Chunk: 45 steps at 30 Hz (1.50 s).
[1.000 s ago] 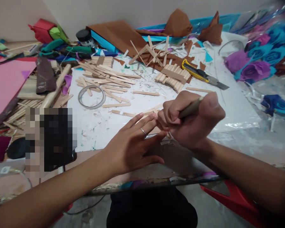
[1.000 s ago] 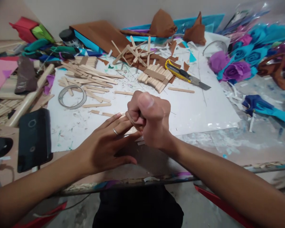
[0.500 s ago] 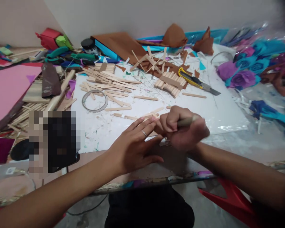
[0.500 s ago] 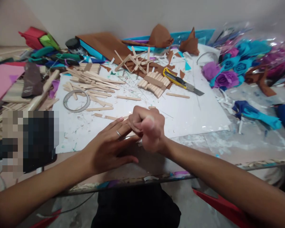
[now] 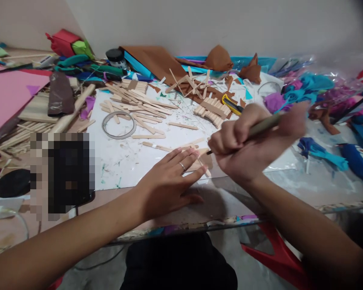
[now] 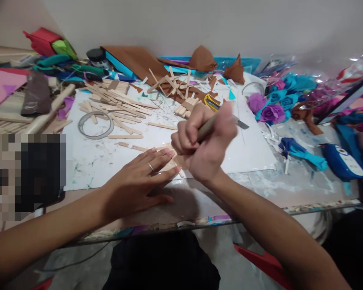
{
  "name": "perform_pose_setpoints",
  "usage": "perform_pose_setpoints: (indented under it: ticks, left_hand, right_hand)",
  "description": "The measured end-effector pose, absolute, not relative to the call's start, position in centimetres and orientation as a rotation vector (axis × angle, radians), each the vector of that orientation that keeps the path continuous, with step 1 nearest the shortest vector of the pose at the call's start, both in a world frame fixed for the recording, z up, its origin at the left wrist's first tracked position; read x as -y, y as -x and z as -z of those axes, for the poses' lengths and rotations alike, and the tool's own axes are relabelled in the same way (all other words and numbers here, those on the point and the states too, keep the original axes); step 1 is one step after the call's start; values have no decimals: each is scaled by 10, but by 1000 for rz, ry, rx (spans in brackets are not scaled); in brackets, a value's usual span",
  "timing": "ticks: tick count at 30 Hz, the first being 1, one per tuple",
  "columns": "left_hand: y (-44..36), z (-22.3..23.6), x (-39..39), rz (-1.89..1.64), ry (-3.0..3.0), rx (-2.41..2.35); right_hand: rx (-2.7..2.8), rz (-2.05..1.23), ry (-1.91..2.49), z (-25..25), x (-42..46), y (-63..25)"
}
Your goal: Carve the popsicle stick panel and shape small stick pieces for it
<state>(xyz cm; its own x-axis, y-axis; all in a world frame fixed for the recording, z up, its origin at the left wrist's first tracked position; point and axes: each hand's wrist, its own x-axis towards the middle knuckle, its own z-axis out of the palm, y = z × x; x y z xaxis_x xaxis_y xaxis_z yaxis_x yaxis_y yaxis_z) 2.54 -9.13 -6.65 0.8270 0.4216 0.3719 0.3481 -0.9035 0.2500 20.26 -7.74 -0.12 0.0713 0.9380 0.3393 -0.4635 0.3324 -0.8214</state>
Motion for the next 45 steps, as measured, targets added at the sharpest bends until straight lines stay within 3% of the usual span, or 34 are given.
perform_pose_setpoints:
  ticks: [8,23,34,39,45]
  left_hand:
    - [-26,68,90,-498,-2852,-643]
    - [-29,66,91,-473,-2784,-679]
    - [-26,69,89,-596,-2867,-632]
    - [-21,64,80,-634,-2823,-485]
    - [-23,69,74,-648,-2677,-461]
  right_hand:
    - [1013,-1302,485,40,77,-199]
    - [1113,-1258,351,59,81,-203]
    - [1159,-1280,332,7,64,-224]
    - [1295,-1564,325,24,59,-228]
    - [1397,-1672,168,31,58,-226]
